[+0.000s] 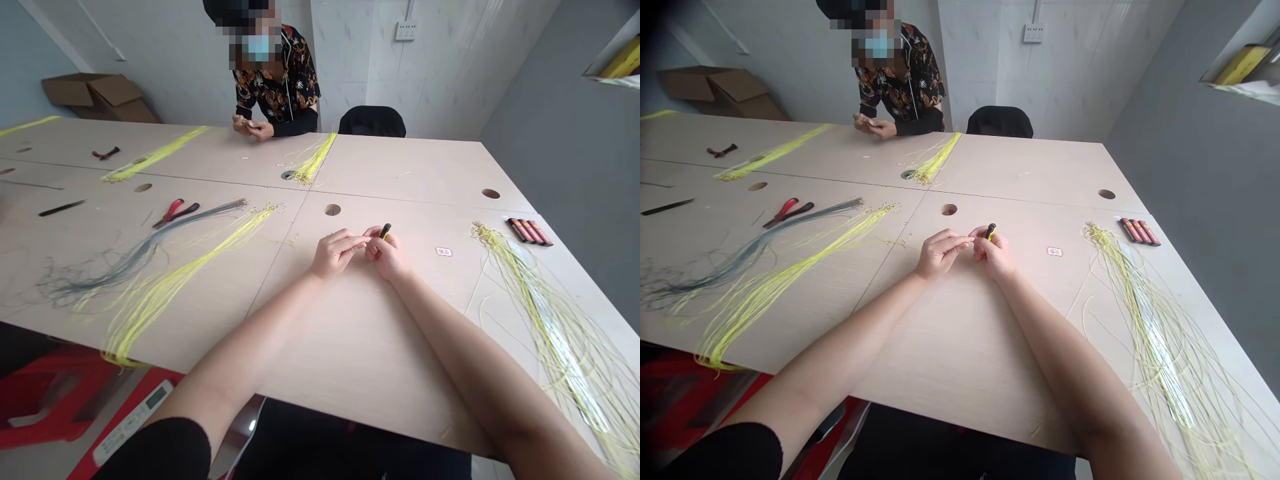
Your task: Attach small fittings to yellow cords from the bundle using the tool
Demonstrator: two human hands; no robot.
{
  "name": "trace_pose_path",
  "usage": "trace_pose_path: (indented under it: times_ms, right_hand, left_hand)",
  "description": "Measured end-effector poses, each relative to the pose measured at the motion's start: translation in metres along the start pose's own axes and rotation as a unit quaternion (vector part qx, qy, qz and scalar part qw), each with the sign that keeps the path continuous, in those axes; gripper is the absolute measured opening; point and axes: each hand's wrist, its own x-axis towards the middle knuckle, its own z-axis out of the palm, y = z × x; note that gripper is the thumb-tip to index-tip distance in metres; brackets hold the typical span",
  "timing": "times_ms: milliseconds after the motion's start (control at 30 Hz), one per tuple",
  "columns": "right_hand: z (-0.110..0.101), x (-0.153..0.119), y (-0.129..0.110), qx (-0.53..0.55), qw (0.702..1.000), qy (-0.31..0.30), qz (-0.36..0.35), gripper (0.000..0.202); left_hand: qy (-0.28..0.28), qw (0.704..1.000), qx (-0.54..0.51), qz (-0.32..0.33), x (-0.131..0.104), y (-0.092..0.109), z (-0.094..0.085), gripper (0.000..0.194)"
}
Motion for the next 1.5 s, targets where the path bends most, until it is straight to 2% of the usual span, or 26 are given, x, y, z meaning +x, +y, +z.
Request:
trace_pose_path:
  times_ms: [100,267,367,700,1033,1500]
  right_hand:
    - [-0.0008,0.0001,0.0005,-0.008,1.0,0.0,-0.005,0.016]
    - [0.0018,-0.0004,-0.0009,-0.008,1.0,0.022,-0.014,0.023]
    - [0.0031,-0.0004,-0.0004,-0.021,0.999,0.039,-0.026,0.025]
    - [0.0005,0.0013,0.0047,-0.042,0.998,0.027,-0.033,0.031]
    - [0.0,0.0024,0.0056,-0.067,0.997,0.034,-0.026,0.035]
    - [0.0009,0.002,0.0052,-0.072,0.996,0.043,-0.03,0.036]
  left_hand:
    - [-0.01,0.998,-0.027,-0.053,0.0002,0.0007,0.0015,0.028]
    - [-0.041,0.975,-0.103,-0.191,-0.0003,-0.0003,0.0026,0.037]
    - [-0.051,0.963,-0.125,-0.232,-0.0002,-0.0004,0.002,0.04]
    - [-0.082,0.966,-0.105,-0.223,-0.0003,-0.0015,0.0026,0.049]
    - [-0.061,0.966,-0.119,-0.221,0.0,0.0,0.0024,0.043]
    - [-0.071,0.962,-0.135,-0.228,0.0007,0.0028,0.0008,0.042]
